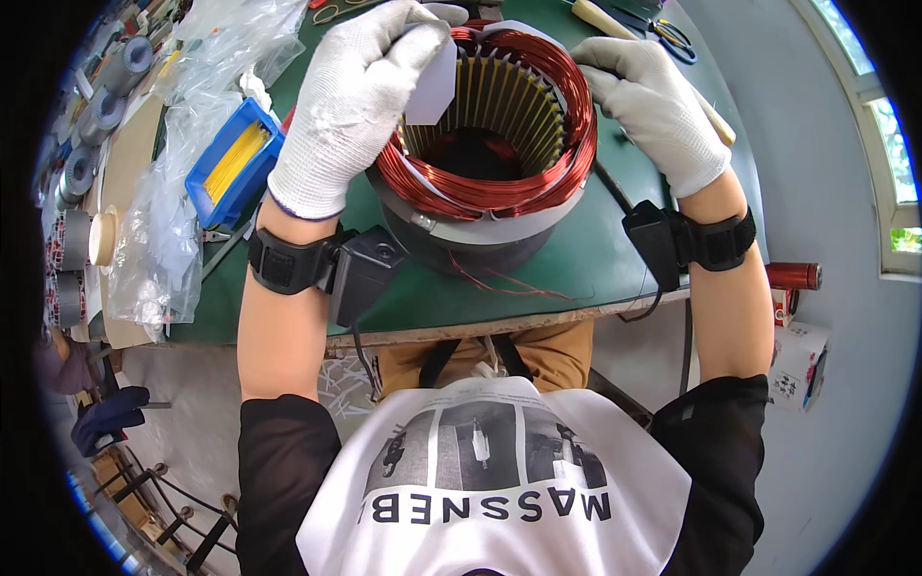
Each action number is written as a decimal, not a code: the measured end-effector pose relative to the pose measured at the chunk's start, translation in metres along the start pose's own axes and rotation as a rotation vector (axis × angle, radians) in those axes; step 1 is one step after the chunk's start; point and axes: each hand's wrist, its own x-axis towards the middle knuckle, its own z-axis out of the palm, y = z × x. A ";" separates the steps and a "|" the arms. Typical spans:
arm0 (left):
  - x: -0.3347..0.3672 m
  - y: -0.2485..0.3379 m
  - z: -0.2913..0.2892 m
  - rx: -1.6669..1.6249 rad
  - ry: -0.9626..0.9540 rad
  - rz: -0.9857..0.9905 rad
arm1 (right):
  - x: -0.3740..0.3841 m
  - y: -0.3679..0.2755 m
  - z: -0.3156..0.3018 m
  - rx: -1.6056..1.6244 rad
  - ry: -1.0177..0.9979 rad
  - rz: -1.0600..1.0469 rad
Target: Inserting insulating sheets into the slots of an electric motor stator using a screwdriver.
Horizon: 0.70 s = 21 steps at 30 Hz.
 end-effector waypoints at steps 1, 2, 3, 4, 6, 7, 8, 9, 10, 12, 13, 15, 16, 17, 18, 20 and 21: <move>-0.001 -0.001 0.000 -0.003 0.000 0.000 | 0.000 -0.004 -0.001 -0.145 0.002 -0.070; -0.001 -0.001 0.000 -0.006 0.001 0.000 | -0.001 -0.006 -0.002 -0.290 0.004 -0.140; -0.002 -0.004 0.000 0.004 0.007 0.038 | -0.002 -0.006 -0.003 -0.290 0.004 -0.141; -0.001 -0.004 0.000 0.004 0.008 0.038 | -0.003 -0.006 -0.005 -0.371 0.000 -0.203; 0.001 -0.002 0.000 0.028 -0.023 0.062 | -0.002 -0.007 -0.008 -0.453 -0.005 -0.268; 0.002 -0.002 0.001 0.028 -0.022 0.063 | 0.002 -0.007 -0.011 -0.337 -0.072 -0.115; 0.002 -0.001 0.001 0.044 -0.025 0.062 | 0.004 -0.006 -0.013 -0.219 -0.138 0.037; 0.002 -0.001 0.001 0.059 -0.030 0.062 | 0.005 -0.005 -0.012 -0.220 -0.137 0.038; 0.003 0.000 0.001 0.057 -0.031 0.063 | 0.005 -0.002 -0.008 -0.200 -0.098 0.002; 0.002 0.001 -0.001 0.052 -0.038 0.050 | 0.004 -0.001 -0.006 -0.177 -0.056 -0.031; 0.001 0.001 -0.002 0.052 -0.042 0.051 | 0.004 -0.003 -0.007 -0.438 -0.020 -0.250; -0.001 0.001 -0.003 -0.020 -0.045 -0.007 | 0.002 -0.012 -0.005 -0.761 0.019 -0.473; -0.001 0.001 -0.002 -0.017 -0.043 -0.006 | 0.002 -0.012 -0.006 -0.760 0.020 -0.477; -0.001 0.000 -0.001 0.015 -0.039 0.011 | 0.003 -0.010 -0.009 -0.672 -0.028 -0.437; 0.000 0.000 0.000 0.048 -0.036 0.028 | 0.002 -0.007 -0.011 -0.585 -0.074 -0.396; 0.000 0.000 -0.001 0.067 -0.034 0.036 | 0.008 -0.010 -0.013 -0.224 0.016 -0.081; 0.000 0.002 -0.001 0.041 -0.037 0.012 | 0.011 -0.017 -0.011 -0.021 -0.011 -0.089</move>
